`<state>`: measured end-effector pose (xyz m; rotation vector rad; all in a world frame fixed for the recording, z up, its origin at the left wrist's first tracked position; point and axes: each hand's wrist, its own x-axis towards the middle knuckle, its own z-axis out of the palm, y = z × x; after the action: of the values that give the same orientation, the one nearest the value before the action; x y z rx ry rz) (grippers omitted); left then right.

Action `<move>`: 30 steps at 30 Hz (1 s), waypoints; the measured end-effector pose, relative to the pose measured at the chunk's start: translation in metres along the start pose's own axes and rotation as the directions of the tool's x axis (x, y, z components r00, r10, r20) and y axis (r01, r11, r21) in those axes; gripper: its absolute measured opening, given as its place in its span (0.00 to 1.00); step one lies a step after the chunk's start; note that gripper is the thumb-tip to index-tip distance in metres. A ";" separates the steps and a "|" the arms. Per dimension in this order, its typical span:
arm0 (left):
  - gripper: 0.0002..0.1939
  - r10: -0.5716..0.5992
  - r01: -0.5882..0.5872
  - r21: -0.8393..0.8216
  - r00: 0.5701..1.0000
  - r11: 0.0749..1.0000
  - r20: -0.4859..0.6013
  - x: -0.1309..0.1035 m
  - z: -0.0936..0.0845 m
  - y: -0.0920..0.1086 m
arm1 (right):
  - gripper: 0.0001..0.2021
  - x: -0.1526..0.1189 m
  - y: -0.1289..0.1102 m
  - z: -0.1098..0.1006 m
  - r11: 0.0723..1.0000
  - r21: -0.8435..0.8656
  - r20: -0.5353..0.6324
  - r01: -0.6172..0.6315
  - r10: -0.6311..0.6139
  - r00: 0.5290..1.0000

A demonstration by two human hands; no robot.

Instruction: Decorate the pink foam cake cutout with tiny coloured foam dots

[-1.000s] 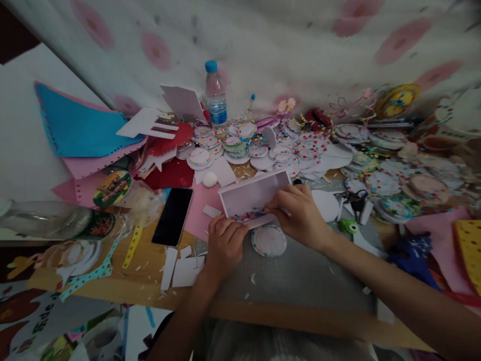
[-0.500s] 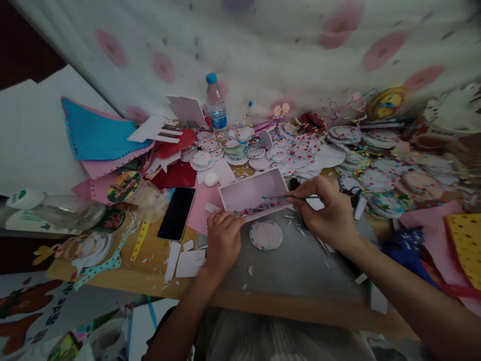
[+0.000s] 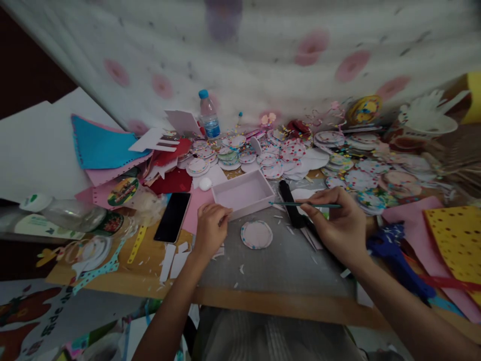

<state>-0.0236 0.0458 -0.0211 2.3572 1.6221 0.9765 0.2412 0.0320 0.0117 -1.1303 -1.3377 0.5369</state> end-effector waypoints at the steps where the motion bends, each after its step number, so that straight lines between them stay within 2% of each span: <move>1: 0.08 0.000 0.000 -0.005 1.000 1.000 -0.021 0.000 -0.002 0.004 | 0.10 -0.002 -0.003 -0.001 1.000 0.004 -0.003 -0.004 0.004 1.000; 3: 0.09 -0.019 0.014 -0.047 0.994 0.999 -0.104 -0.004 -0.009 0.017 | 0.10 -0.006 -0.010 -0.002 0.999 0.024 -0.005 -0.027 0.027 1.000; 5: 0.12 -0.076 0.041 -0.176 0.978 0.983 -0.194 -0.011 -0.017 0.036 | 0.11 -0.012 -0.019 -0.002 0.995 0.069 0.009 -0.072 0.072 0.997; 6: 0.11 -0.133 0.076 -0.268 0.971 0.960 -0.200 -0.015 -0.021 0.047 | 0.11 -0.015 -0.024 -0.002 0.991 0.101 0.019 -0.093 0.091 0.996; 7: 0.11 -0.204 0.132 -0.378 0.966 0.916 -0.156 -0.019 -0.024 0.058 | 0.11 -0.019 -0.028 -0.001 0.985 0.133 0.033 -0.108 0.104 0.994; 9: 0.11 -0.342 0.309 -0.599 0.938 0.739 0.062 -0.026 -0.027 0.076 | 0.10 -0.027 -0.036 0.000 0.975 0.180 0.068 -0.133 0.122 0.990; 10: 0.12 -0.377 0.387 -0.667 0.911 0.637 0.169 -0.029 -0.027 0.083 | 0.10 -0.031 -0.040 0.001 0.970 0.193 0.086 -0.147 0.132 0.987; 12: 0.13 -0.396 0.480 -0.731 0.866 0.485 0.306 -0.032 -0.026 0.091 | 0.09 -0.038 -0.044 0.003 0.962 0.204 0.119 -0.183 0.161 0.980; 15: 0.11 -0.380 0.547 -0.752 0.826 0.367 0.415 -0.034 -0.024 0.093 | 0.09 -0.045 -0.045 0.007 0.949 0.218 0.140 -0.228 0.201 0.970; 18: 0.09 -0.371 0.591 -0.750 0.795 0.295 0.480 -0.034 -0.024 0.091 | 0.09 -0.050 -0.041 0.010 0.944 0.222 0.123 -0.244 0.221 0.967; 23: 0.11 -0.376 0.604 -0.759 0.780 0.245 0.499 -0.037 -0.025 0.087 | 0.09 -0.058 -0.037 0.009 0.936 0.216 0.089 -0.278 0.264 0.960; 30: 0.11 -0.368 0.618 -0.786 0.738 0.030 0.566 -0.046 -0.024 0.087 | 0.09 -0.067 -0.042 0.007 0.932 0.224 0.078 -0.285 0.274 0.958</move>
<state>0.0219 -0.0369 0.0154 0.8187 1.0099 1.0138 0.2084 -0.0399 0.0153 -1.1236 -1.1221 0.9101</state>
